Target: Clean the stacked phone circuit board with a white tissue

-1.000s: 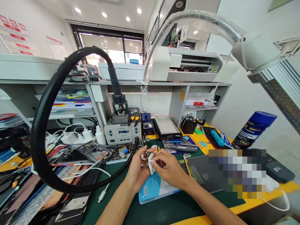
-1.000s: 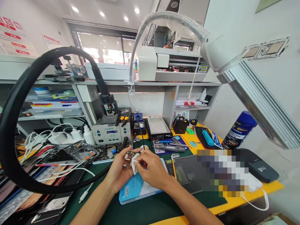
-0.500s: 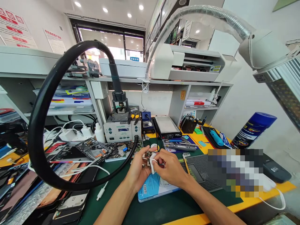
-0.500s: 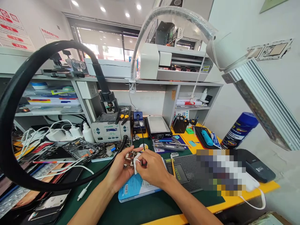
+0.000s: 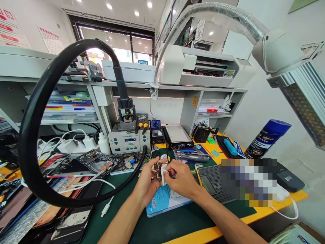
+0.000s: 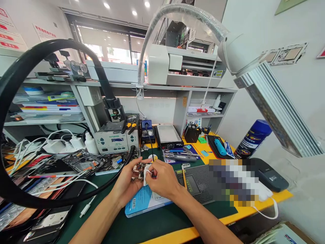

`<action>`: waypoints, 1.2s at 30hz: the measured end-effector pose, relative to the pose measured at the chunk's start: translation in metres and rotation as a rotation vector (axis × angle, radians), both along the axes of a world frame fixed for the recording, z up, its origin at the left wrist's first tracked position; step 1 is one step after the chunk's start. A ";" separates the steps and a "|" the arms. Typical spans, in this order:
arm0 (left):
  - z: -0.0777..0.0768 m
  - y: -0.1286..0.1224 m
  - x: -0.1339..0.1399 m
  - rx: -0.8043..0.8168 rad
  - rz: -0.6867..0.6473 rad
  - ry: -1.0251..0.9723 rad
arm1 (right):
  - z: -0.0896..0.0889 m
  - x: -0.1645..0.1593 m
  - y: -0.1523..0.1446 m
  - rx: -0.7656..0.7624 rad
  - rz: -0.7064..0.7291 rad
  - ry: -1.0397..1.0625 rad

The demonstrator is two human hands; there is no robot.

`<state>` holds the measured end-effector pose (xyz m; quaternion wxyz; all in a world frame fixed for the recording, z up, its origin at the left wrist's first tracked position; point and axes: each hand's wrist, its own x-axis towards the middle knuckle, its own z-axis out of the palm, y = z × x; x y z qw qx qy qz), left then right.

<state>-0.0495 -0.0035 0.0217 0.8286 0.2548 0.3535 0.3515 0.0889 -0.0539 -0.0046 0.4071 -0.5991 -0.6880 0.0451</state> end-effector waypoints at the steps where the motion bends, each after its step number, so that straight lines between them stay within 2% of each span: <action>1: 0.000 0.000 0.000 0.000 -0.003 0.002 | 0.000 0.000 0.000 0.002 -0.009 0.005; 22: -0.001 -0.002 -0.001 0.089 -0.041 0.018 | -0.003 0.005 0.004 -0.019 -0.090 0.032; 36: 0.003 -0.005 0.000 0.082 -0.050 0.019 | -0.002 0.003 0.003 0.053 0.002 0.057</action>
